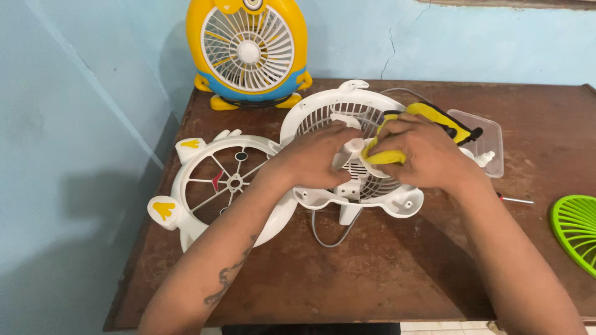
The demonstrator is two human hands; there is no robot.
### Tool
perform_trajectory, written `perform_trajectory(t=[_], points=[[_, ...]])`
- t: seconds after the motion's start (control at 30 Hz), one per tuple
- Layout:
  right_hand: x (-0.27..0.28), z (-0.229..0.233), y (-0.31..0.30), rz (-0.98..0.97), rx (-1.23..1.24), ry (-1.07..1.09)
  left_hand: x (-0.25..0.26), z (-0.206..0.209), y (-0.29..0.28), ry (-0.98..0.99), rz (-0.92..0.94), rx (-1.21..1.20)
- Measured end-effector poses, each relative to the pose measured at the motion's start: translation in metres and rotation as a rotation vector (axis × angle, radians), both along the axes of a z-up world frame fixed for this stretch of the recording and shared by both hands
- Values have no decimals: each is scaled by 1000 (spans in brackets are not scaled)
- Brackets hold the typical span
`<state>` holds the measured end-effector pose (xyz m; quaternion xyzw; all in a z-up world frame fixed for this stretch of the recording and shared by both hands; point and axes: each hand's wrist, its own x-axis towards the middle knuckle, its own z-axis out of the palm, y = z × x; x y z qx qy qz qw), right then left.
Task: The person assembles a white electric fan by inserting and tightening the fan blades into the motor housing using a screwdriver, then wipes the blades with a yellow cloth. The fan cage and front cover remain disassembled on the table.
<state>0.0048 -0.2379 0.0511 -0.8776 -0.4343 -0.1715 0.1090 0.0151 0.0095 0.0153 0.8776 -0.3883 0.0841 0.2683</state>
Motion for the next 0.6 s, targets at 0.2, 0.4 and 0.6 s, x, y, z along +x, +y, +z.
perform_trajectory(t=[0.2,0.4,0.6], points=[[0,-4,5,-57,30,-93,5,-4,1,-47,-68,-25],[-1,-8,8,-97,36,-28,7,-3,0,-39,-106,-39],[8,-8,5,39,73,61,7,-2,-3,-20,-68,-4]])
